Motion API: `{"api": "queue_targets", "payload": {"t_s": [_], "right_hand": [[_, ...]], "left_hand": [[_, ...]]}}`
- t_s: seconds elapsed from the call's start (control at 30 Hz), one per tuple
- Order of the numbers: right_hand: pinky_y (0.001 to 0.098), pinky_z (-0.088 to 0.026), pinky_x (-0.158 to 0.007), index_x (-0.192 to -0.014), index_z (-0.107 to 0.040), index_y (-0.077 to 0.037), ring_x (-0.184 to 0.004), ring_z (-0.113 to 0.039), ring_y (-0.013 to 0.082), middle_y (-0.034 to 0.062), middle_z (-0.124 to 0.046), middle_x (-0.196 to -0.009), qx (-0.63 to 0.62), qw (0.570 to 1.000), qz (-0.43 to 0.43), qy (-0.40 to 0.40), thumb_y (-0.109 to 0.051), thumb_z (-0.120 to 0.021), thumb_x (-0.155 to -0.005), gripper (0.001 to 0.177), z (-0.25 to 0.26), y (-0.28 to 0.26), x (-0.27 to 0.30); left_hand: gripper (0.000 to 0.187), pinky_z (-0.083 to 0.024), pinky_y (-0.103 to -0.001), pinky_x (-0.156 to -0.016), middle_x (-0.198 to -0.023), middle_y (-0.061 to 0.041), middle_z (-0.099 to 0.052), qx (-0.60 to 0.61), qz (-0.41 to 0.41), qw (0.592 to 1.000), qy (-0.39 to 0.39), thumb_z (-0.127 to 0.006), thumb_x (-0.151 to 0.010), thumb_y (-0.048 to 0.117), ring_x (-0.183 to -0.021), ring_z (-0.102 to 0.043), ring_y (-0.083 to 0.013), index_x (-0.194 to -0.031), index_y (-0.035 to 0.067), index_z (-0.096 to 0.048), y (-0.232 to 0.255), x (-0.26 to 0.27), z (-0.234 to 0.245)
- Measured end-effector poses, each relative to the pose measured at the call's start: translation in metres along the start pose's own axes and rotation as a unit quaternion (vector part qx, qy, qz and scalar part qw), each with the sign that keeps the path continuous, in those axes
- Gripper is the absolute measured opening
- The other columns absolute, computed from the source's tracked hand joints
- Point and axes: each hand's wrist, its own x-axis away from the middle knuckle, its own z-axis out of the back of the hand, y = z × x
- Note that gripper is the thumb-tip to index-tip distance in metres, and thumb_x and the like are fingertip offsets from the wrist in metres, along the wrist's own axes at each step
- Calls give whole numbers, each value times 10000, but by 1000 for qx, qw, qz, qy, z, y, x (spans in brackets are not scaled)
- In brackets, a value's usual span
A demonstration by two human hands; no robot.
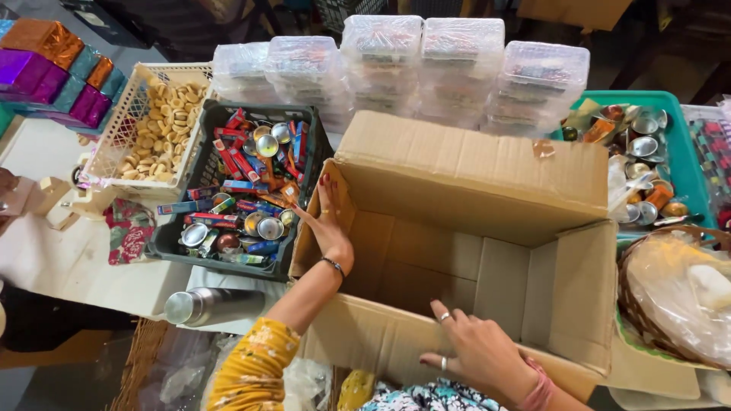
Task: The person packs multiple plastic containers wrapped in bubble wrap into a cardboard box. They arrange the containers in rows, filling the box from the bottom up.
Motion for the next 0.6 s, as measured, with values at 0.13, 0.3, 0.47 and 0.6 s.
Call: {"api": "queue_targets", "payload": {"t_s": [0.13, 0.3, 0.47, 0.6], "right_hand": [[416, -579, -684, -1377, -520, -2, -782, -716, 320, 169, -694, -912, 80, 984, 16, 156, -710, -684, -793, 932, -24, 11, -4], [397, -572, -613, -1176, -632, 10, -708, -712, 302, 148, -683, -815, 89, 964, 42, 248, -705, -691, -778, 820, -35, 15, -6], [377, -553, -587, -1046, -640, 4, -674, -699, 271, 117, -670, -726, 133, 950, 67, 275, -717, -684, -787, 767, -30, 18, -10], [373, -553, -592, -1013, -637, 8, -679, -701, 260, 109, -666, -725, 136, 942, 86, 296, -716, -689, -772, 765, -33, 17, -10]], "left_hand": [[817, -222, -785, -1106, -1727, -53, 136, -16, 31, 999, -9, -455, -1017, 362, -1556, 133, -329, -1672, 224, 14, 13, -11, -16], [879, -204, -769, -1142, -1750, -122, 136, 47, -28, 998, -7, -549, -1018, 331, -1581, 96, -421, -1693, 249, 7, -37, 13, 44], [724, -406, -627, -1133, -1542, -266, -419, 511, -112, 849, 66, -591, -898, 147, -1374, -417, -441, -1573, 52, -347, -57, 2, 29], [669, -521, -521, -1052, -1304, -240, -676, 562, -50, 818, -115, -514, -929, 90, -1193, -656, -399, -1582, 231, -490, -193, -6, 62]]}}
